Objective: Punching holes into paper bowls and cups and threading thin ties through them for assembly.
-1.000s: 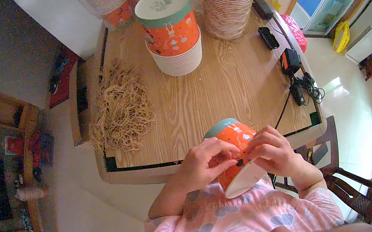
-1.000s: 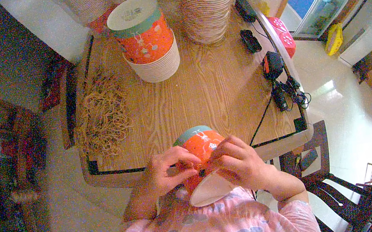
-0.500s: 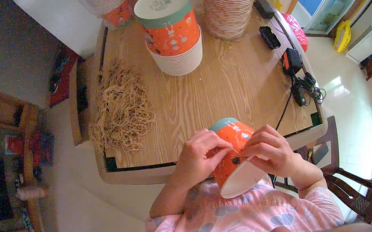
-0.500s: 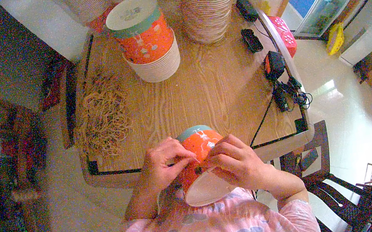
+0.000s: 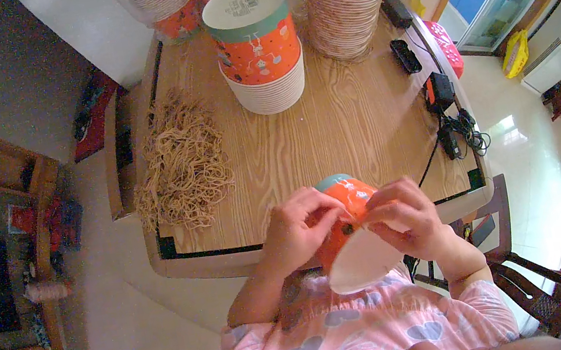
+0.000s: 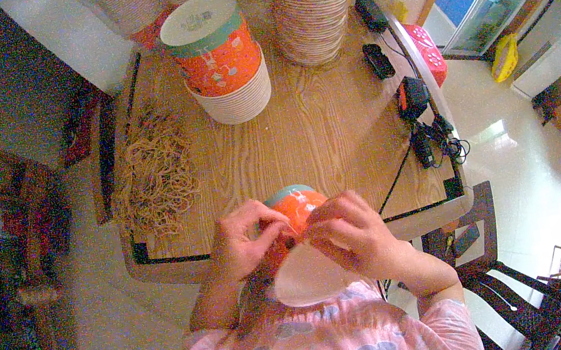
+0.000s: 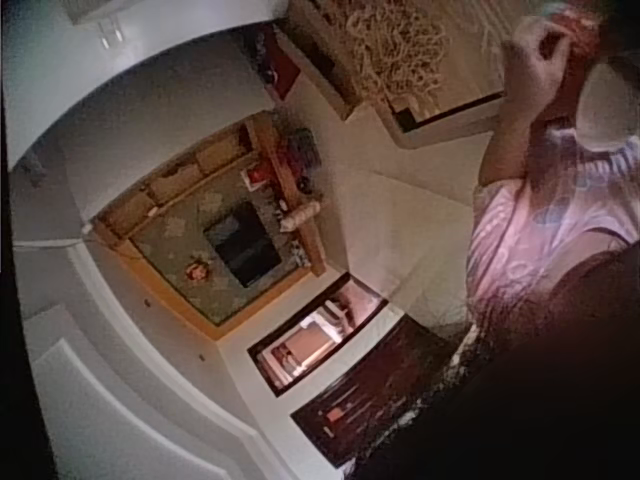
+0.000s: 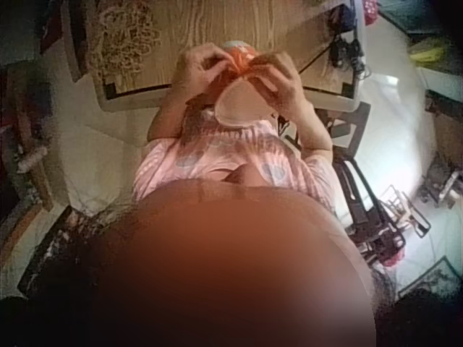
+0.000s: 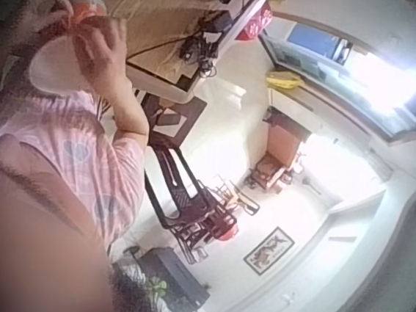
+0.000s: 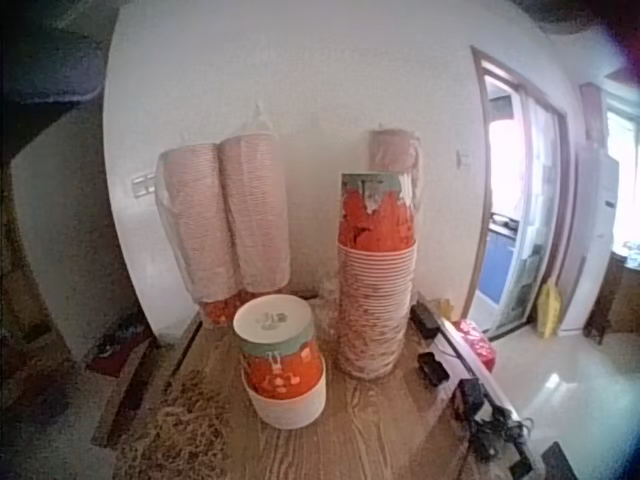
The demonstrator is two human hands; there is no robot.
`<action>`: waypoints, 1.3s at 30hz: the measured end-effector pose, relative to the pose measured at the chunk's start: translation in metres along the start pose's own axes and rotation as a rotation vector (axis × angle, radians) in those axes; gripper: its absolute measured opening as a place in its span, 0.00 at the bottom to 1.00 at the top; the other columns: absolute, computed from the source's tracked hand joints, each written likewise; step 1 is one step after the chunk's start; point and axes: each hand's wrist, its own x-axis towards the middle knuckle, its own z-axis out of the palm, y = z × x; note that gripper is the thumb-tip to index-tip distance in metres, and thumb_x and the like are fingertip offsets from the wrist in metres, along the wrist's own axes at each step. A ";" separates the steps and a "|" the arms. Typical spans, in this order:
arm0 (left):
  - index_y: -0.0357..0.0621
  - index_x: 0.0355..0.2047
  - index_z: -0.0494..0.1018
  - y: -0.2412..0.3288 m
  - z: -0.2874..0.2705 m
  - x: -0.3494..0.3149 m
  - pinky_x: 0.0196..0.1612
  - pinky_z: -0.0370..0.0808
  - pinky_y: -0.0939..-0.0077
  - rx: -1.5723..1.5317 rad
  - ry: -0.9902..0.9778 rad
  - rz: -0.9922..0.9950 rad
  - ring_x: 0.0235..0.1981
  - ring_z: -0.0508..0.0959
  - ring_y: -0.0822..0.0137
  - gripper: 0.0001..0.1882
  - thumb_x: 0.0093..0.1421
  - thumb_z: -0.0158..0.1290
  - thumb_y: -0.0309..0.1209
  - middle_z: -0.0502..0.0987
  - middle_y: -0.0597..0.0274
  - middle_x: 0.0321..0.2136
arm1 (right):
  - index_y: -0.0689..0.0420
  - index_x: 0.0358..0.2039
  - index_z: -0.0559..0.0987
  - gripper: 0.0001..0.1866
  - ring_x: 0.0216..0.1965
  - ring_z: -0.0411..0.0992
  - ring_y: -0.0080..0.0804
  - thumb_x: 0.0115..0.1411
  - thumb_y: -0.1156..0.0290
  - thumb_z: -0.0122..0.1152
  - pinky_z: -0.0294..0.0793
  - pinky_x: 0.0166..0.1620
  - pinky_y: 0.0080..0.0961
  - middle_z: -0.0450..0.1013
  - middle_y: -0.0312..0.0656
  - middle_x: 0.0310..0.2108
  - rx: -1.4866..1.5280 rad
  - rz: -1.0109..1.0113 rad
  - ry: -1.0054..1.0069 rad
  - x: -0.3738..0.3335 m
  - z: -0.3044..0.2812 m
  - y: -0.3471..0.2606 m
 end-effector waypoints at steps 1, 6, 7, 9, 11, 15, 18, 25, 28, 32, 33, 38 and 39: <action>0.39 0.25 0.73 -0.003 -0.002 0.002 0.30 0.71 0.75 -0.056 0.037 -0.054 0.26 0.75 0.68 0.02 0.51 0.55 0.24 0.74 0.62 0.23 | 0.54 0.32 0.76 0.15 0.37 0.69 0.39 0.41 0.78 0.65 0.70 0.38 0.32 0.70 0.40 0.34 -0.053 0.046 0.128 0.001 0.000 -0.005; 0.39 0.39 0.69 -0.014 -0.016 0.005 0.27 0.68 0.88 -0.557 -0.009 -0.222 0.23 0.72 0.80 0.08 0.57 0.49 0.23 0.73 0.65 0.20 | 0.57 0.36 0.73 0.17 0.36 0.70 0.42 0.46 0.68 0.67 0.70 0.41 0.36 0.71 0.42 0.35 0.074 0.032 -0.034 -0.006 -0.001 -0.017; 0.39 0.39 0.68 -0.013 -0.017 0.006 0.27 0.68 0.87 -0.652 0.037 -0.219 0.23 0.72 0.79 0.09 0.57 0.49 0.23 0.73 0.66 0.20 | 0.58 0.39 0.72 0.20 0.36 0.70 0.43 0.47 0.64 0.66 0.69 0.43 0.36 0.72 0.42 0.35 0.082 0.088 -0.151 -0.003 0.007 -0.020; 0.38 0.42 0.67 -0.012 -0.017 0.008 0.30 0.69 0.84 -0.767 0.130 -0.218 0.24 0.73 0.76 0.11 0.57 0.49 0.23 0.74 0.64 0.22 | 0.58 0.42 0.70 0.23 0.37 0.70 0.45 0.50 0.59 0.63 0.69 0.44 0.37 0.72 0.44 0.35 0.051 0.133 -0.219 -0.007 0.023 -0.017; 0.38 0.42 0.67 -0.017 -0.016 0.010 0.30 0.70 0.83 -0.807 0.180 -0.173 0.25 0.73 0.75 0.11 0.58 0.49 0.24 0.74 0.63 0.22 | 0.57 0.41 0.71 0.19 0.36 0.70 0.45 0.53 0.59 0.59 0.69 0.43 0.38 0.71 0.45 0.33 0.028 0.165 -0.509 -0.016 0.035 -0.010; 0.39 0.44 0.67 -0.018 -0.021 0.004 0.35 0.71 0.80 -0.848 0.327 -0.190 0.26 0.74 0.73 0.12 0.58 0.49 0.24 0.76 0.59 0.28 | 0.59 0.34 0.72 0.10 0.33 0.72 0.41 0.57 0.65 0.55 0.71 0.38 0.33 0.71 0.43 0.29 0.268 0.144 -0.516 -0.023 0.043 0.003; 0.40 0.45 0.67 -0.036 -0.027 -0.008 0.41 0.71 0.79 -0.741 0.382 -0.144 0.32 0.73 0.73 0.15 0.57 0.51 0.25 0.74 0.58 0.35 | 0.60 0.32 0.71 0.06 0.32 0.72 0.32 0.59 0.70 0.53 0.71 0.35 0.28 0.70 0.39 0.27 0.633 0.381 -0.261 -0.009 0.034 -0.007; 0.43 0.53 0.61 -0.044 -0.013 -0.044 0.47 0.69 0.72 -0.174 0.416 -0.140 0.46 0.68 0.67 0.31 0.49 0.58 0.26 0.68 0.60 0.47 | 0.57 0.33 0.71 0.04 0.23 0.61 0.14 0.61 0.71 0.52 0.61 0.27 0.13 0.64 0.29 0.24 0.967 0.652 -0.080 0.004 0.034 0.006; 0.38 0.46 0.67 -0.060 -0.014 -0.055 0.41 0.72 0.73 -0.030 0.315 -0.229 0.41 0.72 0.66 0.22 0.51 0.56 0.27 0.71 0.56 0.39 | 0.56 0.30 0.71 0.05 0.23 0.63 0.15 0.60 0.70 0.53 0.62 0.26 0.14 0.66 0.29 0.24 0.968 0.725 0.032 0.013 0.017 -0.001; 0.35 0.38 0.71 -0.040 -0.028 -0.052 0.30 0.73 0.73 0.063 0.179 -0.341 0.25 0.77 0.65 0.12 0.55 0.51 0.28 0.75 0.53 0.25 | 0.59 0.27 0.70 0.07 0.17 0.61 0.18 0.57 0.69 0.53 0.59 0.21 0.15 0.66 0.34 0.18 1.083 0.599 0.338 0.018 -0.014 0.004; 0.35 0.38 0.71 -0.032 -0.029 -0.048 0.28 0.73 0.72 0.054 0.059 -0.455 0.22 0.77 0.65 0.12 0.55 0.50 0.28 0.75 0.55 0.22 | 0.59 0.27 0.70 0.07 0.16 0.60 0.18 0.57 0.69 0.53 0.58 0.20 0.15 0.65 0.34 0.18 1.009 0.614 0.308 0.015 -0.009 0.002; 0.36 0.39 0.71 -0.052 -0.026 -0.036 0.26 0.73 0.72 0.109 0.205 -0.296 0.20 0.78 0.64 0.12 0.56 0.49 0.29 0.76 0.53 0.20 | 0.60 0.29 0.72 0.07 0.14 0.58 0.16 0.59 0.69 0.52 0.56 0.17 0.13 0.65 0.33 0.17 1.010 0.677 0.225 0.014 -0.026 -0.003; 0.36 0.40 0.71 -0.046 -0.025 -0.035 0.27 0.73 0.70 0.135 0.184 -0.273 0.21 0.78 0.63 0.12 0.57 0.49 0.29 0.76 0.51 0.21 | 0.60 0.29 0.72 0.07 0.14 0.58 0.16 0.59 0.69 0.52 0.56 0.17 0.13 0.65 0.33 0.17 1.004 0.675 0.221 0.011 -0.027 0.001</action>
